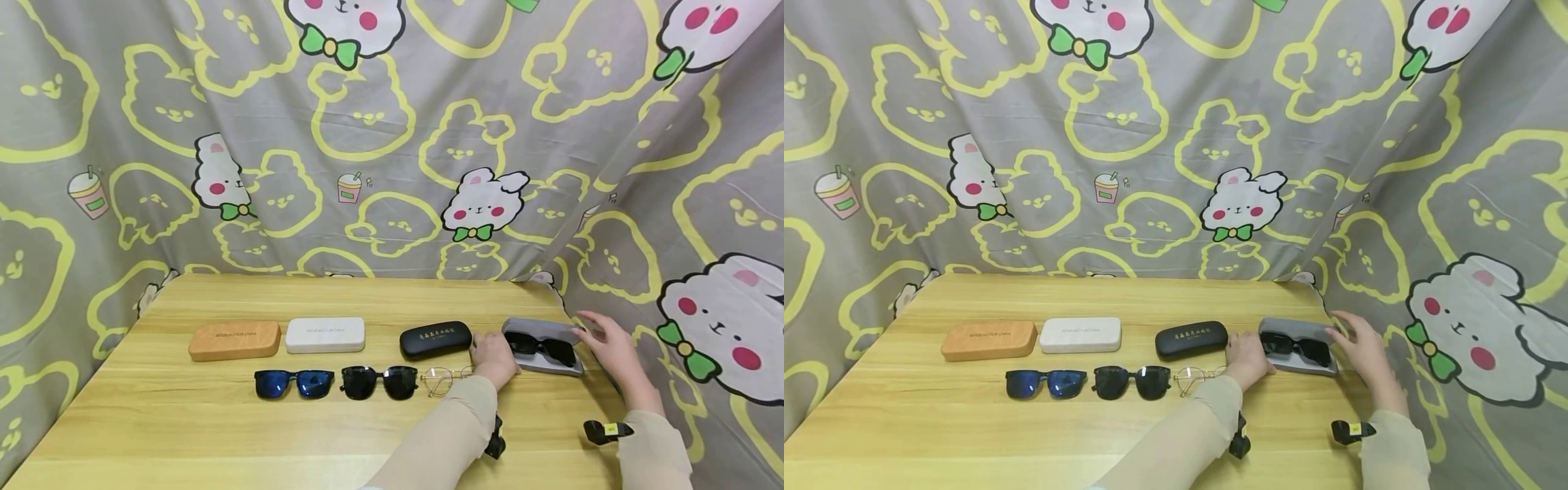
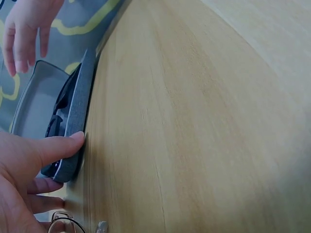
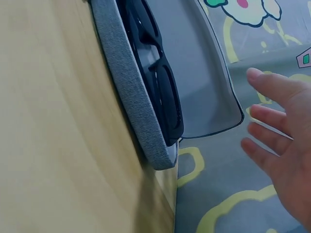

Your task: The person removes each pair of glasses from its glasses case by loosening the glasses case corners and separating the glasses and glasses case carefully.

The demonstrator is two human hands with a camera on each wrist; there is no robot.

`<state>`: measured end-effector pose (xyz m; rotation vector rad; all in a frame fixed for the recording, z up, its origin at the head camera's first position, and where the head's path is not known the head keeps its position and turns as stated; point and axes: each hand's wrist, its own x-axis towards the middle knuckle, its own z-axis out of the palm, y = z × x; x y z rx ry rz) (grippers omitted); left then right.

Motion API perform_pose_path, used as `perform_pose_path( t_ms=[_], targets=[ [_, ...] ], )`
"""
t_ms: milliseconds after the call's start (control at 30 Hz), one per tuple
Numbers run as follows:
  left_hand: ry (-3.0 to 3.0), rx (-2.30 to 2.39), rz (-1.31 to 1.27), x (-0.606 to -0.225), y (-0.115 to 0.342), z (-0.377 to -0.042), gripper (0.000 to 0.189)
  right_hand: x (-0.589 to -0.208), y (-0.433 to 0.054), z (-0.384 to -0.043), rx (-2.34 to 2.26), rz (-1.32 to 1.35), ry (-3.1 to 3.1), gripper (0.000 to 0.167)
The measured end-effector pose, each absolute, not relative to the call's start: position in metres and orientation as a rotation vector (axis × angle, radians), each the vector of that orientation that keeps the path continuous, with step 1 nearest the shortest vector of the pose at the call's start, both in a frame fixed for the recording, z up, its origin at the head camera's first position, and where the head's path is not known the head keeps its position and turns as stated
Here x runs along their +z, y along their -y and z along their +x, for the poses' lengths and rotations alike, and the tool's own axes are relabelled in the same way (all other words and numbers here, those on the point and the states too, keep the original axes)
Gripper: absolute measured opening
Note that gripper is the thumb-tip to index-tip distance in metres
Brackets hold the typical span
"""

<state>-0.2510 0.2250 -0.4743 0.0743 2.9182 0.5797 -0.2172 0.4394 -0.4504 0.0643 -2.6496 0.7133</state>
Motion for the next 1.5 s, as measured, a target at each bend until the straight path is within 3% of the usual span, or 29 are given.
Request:
perform_pose_path(
  t_ms=[533, 1500],
  targets=[
    [-2.923, 0.494, 0.151, -0.472, -0.223, -0.248, 0.069, -0.456, -0.423, -0.189, 0.660, 0.049, 2.660, 0.040],
    [-2.895, 0.369, 0.181, -0.468, -0.224, -0.242, 0.062, -0.477, -0.417, -0.199, 0.677, 0.158, 2.720, 0.049]
  ],
)
